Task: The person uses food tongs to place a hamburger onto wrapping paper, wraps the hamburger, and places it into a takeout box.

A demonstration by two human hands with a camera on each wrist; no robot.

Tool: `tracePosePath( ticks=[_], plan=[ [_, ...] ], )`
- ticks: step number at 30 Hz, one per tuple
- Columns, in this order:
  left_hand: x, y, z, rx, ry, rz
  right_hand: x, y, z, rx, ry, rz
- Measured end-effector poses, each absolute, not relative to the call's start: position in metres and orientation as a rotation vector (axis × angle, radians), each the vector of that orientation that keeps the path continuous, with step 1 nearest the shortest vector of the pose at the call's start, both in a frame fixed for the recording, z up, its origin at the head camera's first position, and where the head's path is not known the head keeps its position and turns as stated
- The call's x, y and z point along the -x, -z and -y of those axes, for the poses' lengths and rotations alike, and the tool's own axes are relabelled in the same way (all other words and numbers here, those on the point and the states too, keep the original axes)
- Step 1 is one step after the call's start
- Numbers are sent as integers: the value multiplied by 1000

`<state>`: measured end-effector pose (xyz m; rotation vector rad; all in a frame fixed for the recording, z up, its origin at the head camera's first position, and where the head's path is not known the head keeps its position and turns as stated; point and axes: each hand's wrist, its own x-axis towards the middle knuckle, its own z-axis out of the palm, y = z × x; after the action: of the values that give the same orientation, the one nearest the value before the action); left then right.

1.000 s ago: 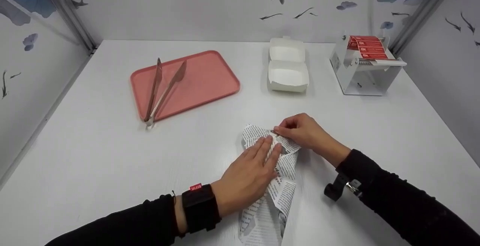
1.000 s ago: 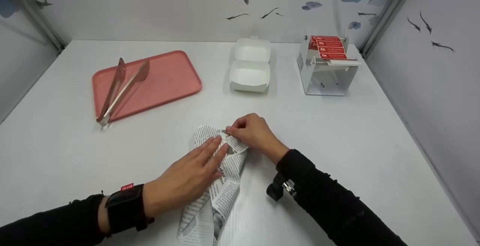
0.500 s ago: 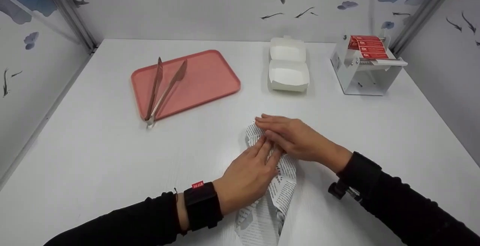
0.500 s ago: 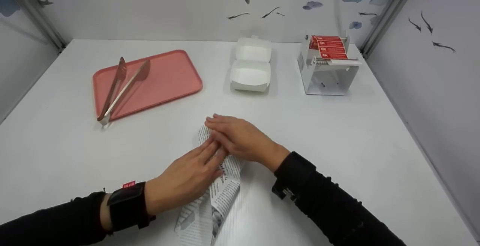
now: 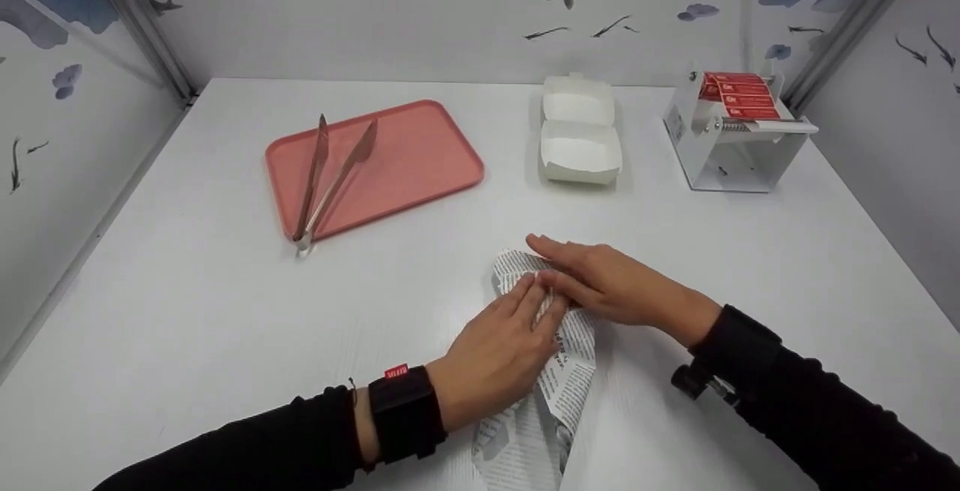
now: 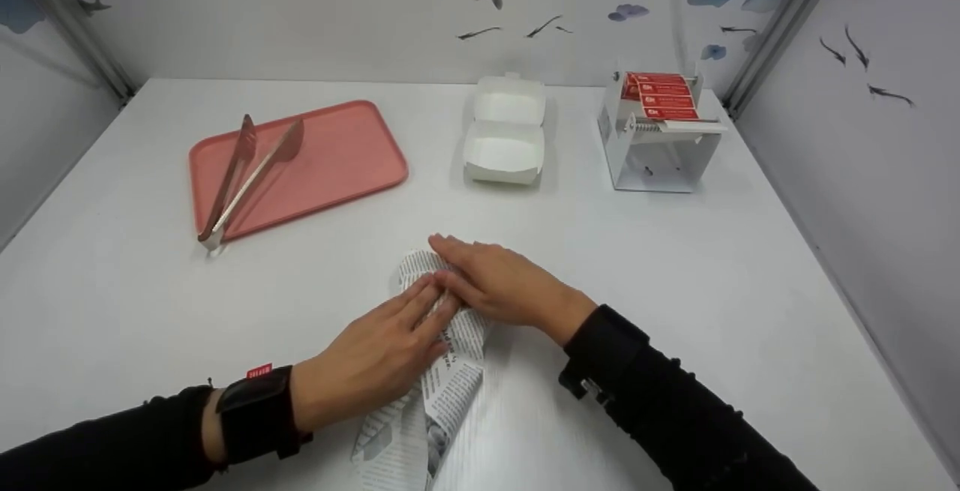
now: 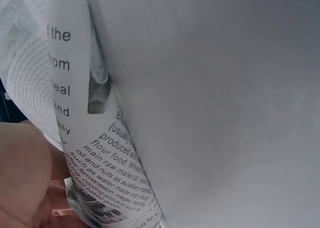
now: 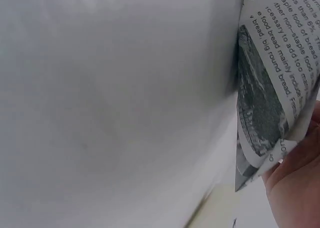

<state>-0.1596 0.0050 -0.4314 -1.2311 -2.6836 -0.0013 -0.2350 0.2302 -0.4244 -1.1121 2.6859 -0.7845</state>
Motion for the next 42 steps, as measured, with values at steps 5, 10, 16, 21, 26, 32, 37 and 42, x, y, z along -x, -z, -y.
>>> tracePosePath(
  ticks=[5,10,16,21,26,32,37,42],
  plan=[
    [159,431,-6,1224,6,2736,229,425,-240,1153,728,-2730],
    [158,431,-5,1224,4,2731,230,428,-244,1125,787,-2635],
    [159,430,-6,1206,33,2691,222,422,-247,1078,748,-2685],
    [171,425,-10,1194,75,2747,198,411,-248,1266,623,-2905],
    [188,421,-15,1176,129,2800,168,402,-249,1443,489,-3087],
    [207,416,-19,1169,191,2835,136,410,-251,1561,264,-3120],
    [218,416,-19,1177,143,2796,135,429,-242,1707,69,-3118],
    [220,419,-19,1219,151,2647,141,436,-237,1834,27,-3167]
  ],
)
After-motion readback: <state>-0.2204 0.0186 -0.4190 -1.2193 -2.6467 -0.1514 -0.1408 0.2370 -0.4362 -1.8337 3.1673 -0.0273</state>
